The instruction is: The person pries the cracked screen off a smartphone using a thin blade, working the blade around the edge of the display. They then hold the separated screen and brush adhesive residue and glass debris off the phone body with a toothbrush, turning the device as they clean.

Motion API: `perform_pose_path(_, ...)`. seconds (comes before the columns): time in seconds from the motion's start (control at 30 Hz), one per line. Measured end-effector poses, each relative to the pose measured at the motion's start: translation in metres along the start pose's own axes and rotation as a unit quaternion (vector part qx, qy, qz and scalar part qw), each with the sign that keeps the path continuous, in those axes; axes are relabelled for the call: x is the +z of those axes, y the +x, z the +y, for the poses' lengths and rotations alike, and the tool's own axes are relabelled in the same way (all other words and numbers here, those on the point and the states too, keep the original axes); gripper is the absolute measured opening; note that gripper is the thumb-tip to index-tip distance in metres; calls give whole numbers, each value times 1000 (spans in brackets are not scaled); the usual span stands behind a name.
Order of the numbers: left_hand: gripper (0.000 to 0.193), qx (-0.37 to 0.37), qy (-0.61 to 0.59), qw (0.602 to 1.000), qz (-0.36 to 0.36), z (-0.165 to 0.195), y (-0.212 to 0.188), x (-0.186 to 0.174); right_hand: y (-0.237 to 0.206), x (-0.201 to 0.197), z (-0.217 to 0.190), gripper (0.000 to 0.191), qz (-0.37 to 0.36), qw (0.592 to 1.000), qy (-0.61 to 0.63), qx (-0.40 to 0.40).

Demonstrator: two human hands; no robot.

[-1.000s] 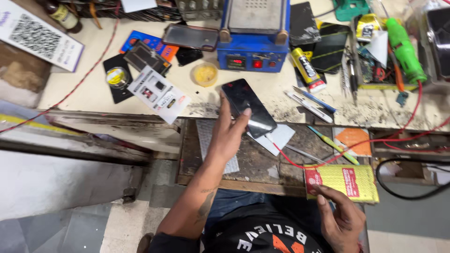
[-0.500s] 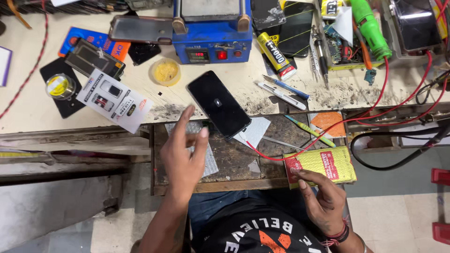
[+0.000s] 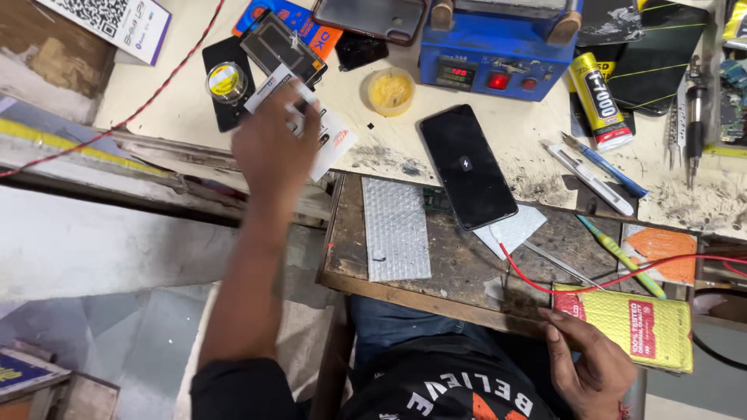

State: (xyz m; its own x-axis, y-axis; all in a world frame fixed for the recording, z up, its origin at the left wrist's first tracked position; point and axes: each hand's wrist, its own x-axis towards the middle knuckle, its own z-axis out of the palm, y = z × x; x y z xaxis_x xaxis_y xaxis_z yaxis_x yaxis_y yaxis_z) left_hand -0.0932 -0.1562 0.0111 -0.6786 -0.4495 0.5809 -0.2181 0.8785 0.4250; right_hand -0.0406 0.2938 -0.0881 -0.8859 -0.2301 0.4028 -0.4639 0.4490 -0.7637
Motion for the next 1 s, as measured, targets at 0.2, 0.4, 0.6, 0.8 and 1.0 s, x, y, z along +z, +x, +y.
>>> perform_pose_path(0.2,52,59,128,987,-72,-40,40,34,6,-11,10,17,-5,999,0,-47)
perform_pose_path(0.4,44,107,103,986,-72,-51,39,46,14,-27,14,19,-4,1000,14,-16)
perform_pose_path(0.6,44,79,99,987,-97,-43,39,40,43,-52,8,22,-27,994,-52,-89)
perform_pose_path(0.8,34,168,65,984,-6,11,11,27,169,-72,14,26,-40,964,-235,-119)
perform_pose_path(1.0,24,187,-58,981,5,73,-43,21,324,-31,28,25,-40,908,-324,-261)
